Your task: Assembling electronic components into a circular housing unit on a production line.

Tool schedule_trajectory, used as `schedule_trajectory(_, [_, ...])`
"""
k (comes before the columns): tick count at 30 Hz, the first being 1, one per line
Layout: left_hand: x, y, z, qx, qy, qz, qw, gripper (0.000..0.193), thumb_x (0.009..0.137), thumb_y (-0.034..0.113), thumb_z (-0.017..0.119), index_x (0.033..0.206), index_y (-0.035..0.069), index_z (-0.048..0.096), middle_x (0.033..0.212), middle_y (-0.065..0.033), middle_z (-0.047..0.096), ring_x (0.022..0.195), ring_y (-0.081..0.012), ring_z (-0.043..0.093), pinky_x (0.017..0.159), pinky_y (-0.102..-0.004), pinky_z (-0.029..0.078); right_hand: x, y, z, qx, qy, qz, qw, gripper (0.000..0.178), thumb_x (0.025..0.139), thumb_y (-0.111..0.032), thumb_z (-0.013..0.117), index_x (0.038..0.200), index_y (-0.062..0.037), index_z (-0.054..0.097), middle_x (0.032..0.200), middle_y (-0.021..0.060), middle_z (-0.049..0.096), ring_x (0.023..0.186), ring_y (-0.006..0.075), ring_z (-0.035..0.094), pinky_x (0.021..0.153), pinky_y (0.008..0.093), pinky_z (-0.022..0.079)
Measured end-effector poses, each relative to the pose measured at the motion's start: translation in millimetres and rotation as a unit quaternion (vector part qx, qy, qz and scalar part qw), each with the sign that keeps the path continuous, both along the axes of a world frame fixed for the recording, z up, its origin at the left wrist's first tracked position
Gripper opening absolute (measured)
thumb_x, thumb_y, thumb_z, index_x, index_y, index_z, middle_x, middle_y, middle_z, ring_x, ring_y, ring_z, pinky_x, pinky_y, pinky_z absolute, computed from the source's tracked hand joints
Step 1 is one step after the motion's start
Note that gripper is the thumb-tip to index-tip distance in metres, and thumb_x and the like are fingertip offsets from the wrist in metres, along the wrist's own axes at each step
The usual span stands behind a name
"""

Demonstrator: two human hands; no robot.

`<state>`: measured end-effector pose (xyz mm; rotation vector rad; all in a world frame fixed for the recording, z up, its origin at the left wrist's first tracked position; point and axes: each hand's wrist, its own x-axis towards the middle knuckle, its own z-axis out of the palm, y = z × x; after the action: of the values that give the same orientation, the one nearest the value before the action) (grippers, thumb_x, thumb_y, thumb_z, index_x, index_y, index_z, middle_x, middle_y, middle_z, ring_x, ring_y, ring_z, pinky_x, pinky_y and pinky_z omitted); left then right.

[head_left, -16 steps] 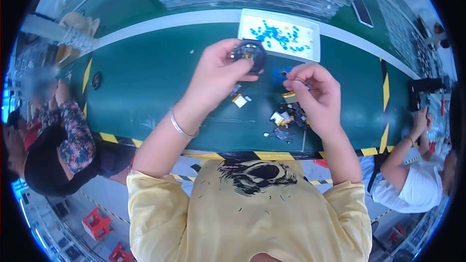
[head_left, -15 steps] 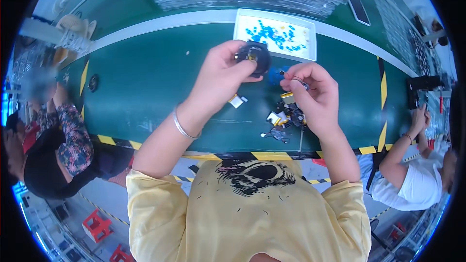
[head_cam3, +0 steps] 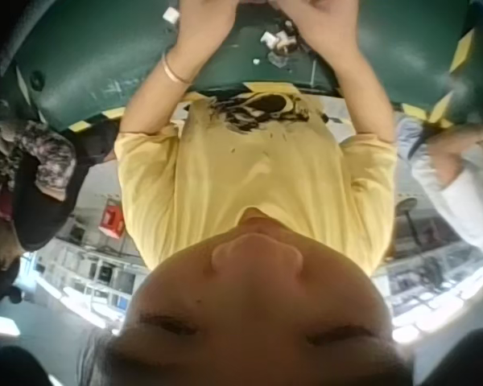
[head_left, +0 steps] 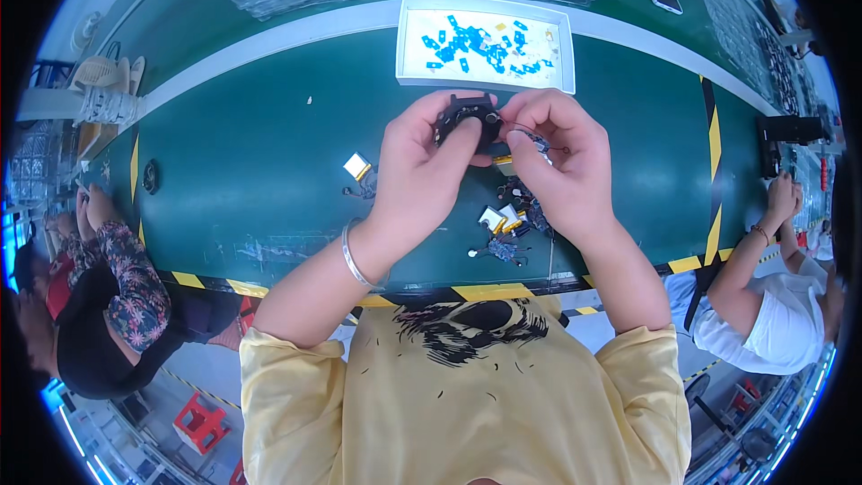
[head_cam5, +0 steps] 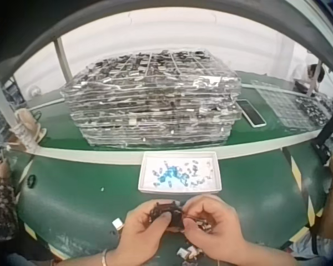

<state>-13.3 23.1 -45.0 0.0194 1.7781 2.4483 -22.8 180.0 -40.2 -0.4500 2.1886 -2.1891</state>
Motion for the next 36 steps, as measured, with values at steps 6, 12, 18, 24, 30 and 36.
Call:
schedule_trajectory(6, [1,-4,0,0.044,-0.051,-0.007,0.998,0.022,0.094,0.000,0.049,0.113,-0.002,0.059,0.109,-0.0108,0.064,0.096,-0.0165,0.064,0.081,-0.0311,0.058,0,-3,-3,0.028,0.036,-0.014,0.999,0.013,0.074,0.007,0.062,0.077,0.0006,0.052,0.090,0.0072,0.056,0.081,0.0120,0.057,0.075,0.0242,0.050])
schedule_trajectory(12, [2,-4,-5,-0.012,0.007,-0.015,1.000,0.023,0.093,-0.001,0.051,0.114,-0.004,0.059,0.107,-0.0112,0.065,0.093,-0.0157,0.065,0.082,-0.0309,0.058,-1,-4,-7,0.068,0.086,-0.035,0.993,0.016,0.069,0.005,0.064,0.074,-0.0015,0.051,0.086,0.0072,0.056,0.076,0.0154,0.054,0.068,0.0271,0.046])
schedule_trajectory(18, [4,-2,-4,-0.015,0.023,-0.009,1.000,0.023,0.093,-0.003,0.051,0.114,-0.006,0.059,0.108,-0.0115,0.065,0.094,-0.0147,0.064,0.083,-0.0301,0.057,-2,-3,-6,0.059,0.092,-0.035,0.993,0.016,0.068,0.006,0.063,0.073,-0.0016,0.050,0.086,0.0081,0.055,0.079,0.0170,0.055,0.070,0.0271,0.046])
schedule_trajectory(24, [7,-3,-1,-0.037,0.041,-0.006,0.998,0.023,0.092,-0.004,0.051,0.114,-0.007,0.058,0.109,-0.0122,0.065,0.095,-0.0155,0.064,0.082,-0.0305,0.058,1,-2,0,0.027,0.073,-0.014,0.997,0.016,0.069,0.007,0.062,0.074,-0.0015,0.050,0.092,0.0100,0.055,0.083,0.0168,0.056,0.074,0.0256,0.045])
schedule_trajectory(30, [9,-5,0,-0.058,0.054,0.000,0.997,0.023,0.092,-0.004,0.052,0.113,-0.007,0.059,0.108,-0.0120,0.065,0.094,-0.0153,0.064,0.083,-0.0305,0.057,3,-1,1,0.044,0.085,-0.015,0.995,0.016,0.068,0.006,0.063,0.073,-0.0024,0.050,0.091,0.0104,0.057,0.083,0.0181,0.056,0.075,0.0270,0.045])
schedule_trajectory(36, [11,-3,-2,-0.073,0.077,0.002,0.994,0.024,0.091,-0.005,0.053,0.114,-0.007,0.060,0.104,-0.0103,0.066,0.092,-0.0116,0.063,0.082,-0.0252,0.054,2,-2,-2,0.089,0.118,-0.032,0.989,0.017,0.066,0.004,0.064,0.073,-0.0029,0.050,0.087,0.0103,0.058,0.080,0.0211,0.057,0.074,0.0301,0.046])
